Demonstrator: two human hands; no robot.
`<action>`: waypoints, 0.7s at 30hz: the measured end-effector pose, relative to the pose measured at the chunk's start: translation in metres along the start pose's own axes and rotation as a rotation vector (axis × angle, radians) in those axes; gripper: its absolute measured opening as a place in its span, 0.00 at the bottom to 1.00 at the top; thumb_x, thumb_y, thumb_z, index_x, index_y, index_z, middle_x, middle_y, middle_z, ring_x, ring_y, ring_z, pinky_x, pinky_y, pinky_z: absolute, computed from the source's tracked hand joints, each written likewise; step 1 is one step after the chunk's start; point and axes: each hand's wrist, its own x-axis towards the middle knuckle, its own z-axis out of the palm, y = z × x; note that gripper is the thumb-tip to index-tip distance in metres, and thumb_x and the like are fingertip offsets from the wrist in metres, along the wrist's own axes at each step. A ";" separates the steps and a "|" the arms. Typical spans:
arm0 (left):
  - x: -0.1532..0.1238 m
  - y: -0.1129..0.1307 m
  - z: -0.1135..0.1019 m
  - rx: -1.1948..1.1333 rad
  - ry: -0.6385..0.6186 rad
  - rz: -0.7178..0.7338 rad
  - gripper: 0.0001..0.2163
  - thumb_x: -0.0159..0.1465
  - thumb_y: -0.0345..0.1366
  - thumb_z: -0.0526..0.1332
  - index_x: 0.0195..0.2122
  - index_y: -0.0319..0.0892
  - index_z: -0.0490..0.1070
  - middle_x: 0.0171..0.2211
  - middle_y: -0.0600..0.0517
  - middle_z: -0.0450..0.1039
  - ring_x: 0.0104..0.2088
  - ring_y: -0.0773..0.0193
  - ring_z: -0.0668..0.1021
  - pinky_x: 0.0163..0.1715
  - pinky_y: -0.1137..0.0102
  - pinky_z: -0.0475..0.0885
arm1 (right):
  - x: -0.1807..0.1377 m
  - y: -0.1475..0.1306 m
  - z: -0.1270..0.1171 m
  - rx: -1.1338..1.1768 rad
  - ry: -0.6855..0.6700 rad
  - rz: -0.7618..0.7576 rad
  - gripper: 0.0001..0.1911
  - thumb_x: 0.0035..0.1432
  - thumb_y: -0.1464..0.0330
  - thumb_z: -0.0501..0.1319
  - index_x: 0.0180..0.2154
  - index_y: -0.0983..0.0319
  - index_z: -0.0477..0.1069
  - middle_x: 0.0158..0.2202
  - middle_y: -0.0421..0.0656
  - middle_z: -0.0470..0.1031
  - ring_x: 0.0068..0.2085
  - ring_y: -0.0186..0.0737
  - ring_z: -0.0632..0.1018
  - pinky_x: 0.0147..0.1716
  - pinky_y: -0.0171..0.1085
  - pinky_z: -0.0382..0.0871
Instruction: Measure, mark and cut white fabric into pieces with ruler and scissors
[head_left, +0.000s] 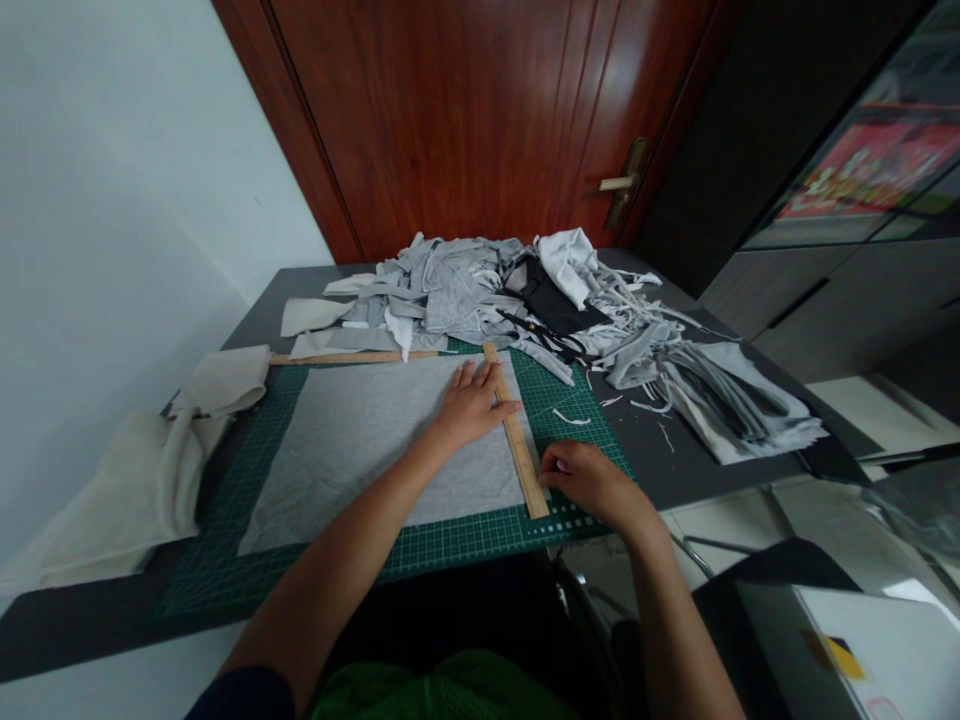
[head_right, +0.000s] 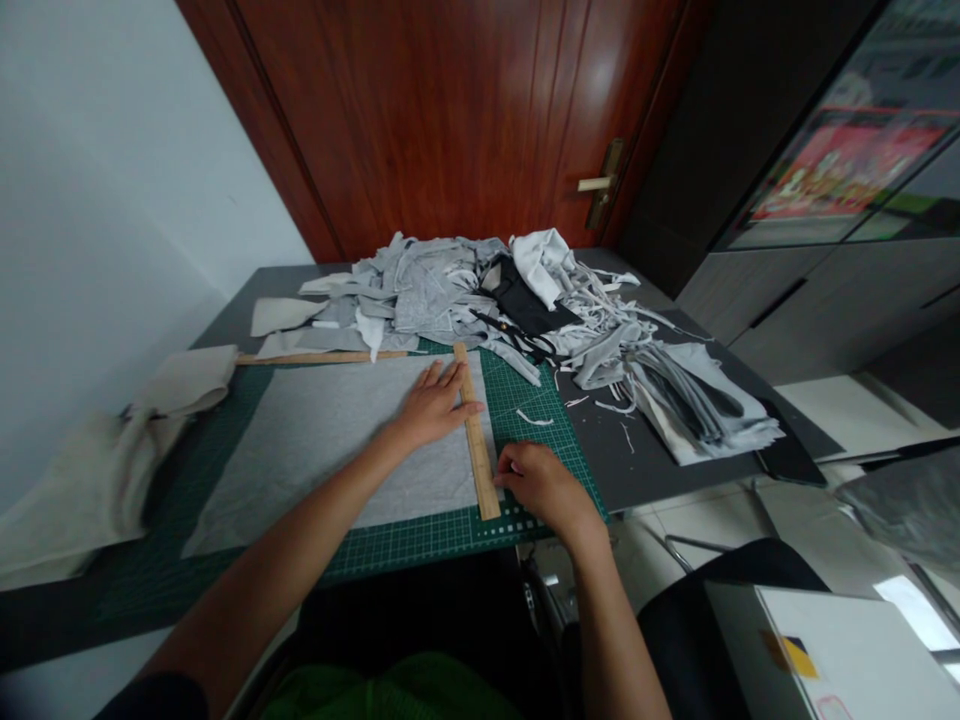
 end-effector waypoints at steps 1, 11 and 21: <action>0.000 0.000 0.000 -0.003 0.010 -0.007 0.41 0.70 0.63 0.50 0.73 0.37 0.52 0.73 0.41 0.55 0.73 0.35 0.54 0.71 0.49 0.50 | 0.000 0.000 0.000 0.000 0.000 -0.001 0.03 0.59 0.72 0.64 0.32 0.60 0.77 0.33 0.41 0.77 0.36 0.39 0.75 0.36 0.35 0.62; -0.001 -0.002 -0.001 -0.044 0.087 0.006 0.37 0.69 0.62 0.55 0.67 0.36 0.60 0.68 0.37 0.63 0.70 0.38 0.61 0.69 0.49 0.55 | -0.003 -0.001 0.000 0.070 -0.075 -0.020 0.17 0.58 0.70 0.64 0.50 0.58 0.76 0.33 0.40 0.76 0.35 0.41 0.75 0.35 0.36 0.63; -0.003 -0.005 -0.003 -0.036 0.012 0.037 0.34 0.70 0.61 0.51 0.69 0.44 0.61 0.71 0.47 0.59 0.72 0.36 0.57 0.70 0.47 0.52 | -0.008 -0.012 -0.004 0.047 -0.123 -0.004 0.23 0.59 0.65 0.66 0.57 0.54 0.75 0.36 0.42 0.79 0.39 0.45 0.78 0.39 0.38 0.68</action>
